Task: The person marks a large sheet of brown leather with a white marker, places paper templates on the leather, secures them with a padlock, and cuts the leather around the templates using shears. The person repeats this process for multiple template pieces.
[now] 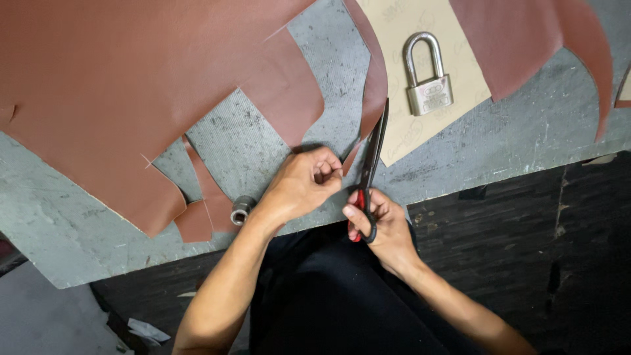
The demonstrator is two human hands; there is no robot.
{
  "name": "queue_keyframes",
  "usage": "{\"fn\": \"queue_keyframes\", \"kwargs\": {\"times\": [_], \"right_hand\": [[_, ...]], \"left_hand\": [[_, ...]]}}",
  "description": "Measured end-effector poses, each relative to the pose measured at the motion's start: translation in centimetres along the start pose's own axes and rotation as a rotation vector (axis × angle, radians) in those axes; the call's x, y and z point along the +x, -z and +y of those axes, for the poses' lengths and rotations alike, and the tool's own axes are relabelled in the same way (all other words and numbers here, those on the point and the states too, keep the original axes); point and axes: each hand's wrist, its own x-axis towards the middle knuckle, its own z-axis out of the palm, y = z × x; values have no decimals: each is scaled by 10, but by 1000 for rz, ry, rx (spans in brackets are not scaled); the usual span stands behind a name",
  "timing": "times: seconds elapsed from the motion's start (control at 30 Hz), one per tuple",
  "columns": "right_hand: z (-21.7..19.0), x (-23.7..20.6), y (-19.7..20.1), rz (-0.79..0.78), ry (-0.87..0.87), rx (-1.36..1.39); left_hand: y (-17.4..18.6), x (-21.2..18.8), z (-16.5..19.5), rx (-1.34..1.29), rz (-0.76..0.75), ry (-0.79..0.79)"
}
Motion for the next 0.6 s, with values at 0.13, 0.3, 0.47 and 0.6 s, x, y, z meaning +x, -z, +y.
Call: {"fn": "queue_keyframes", "kwargs": {"times": [0.13, 0.3, 0.47, 0.6], "right_hand": [[-7, 6, 16, -26, 16, -36], [-13, 7, 27, -22, -47, -29], [-26, 11, 45, -76, -43, -73], [-32, 14, 52, -73, -49, -103]], "left_hand": [[1, -1, 3, 15, -4, 28], [2, -1, 7, 21, -17, 49], [3, -1, 8, 49, -22, 63], [3, 1, 8, 44, -31, 52]]}}
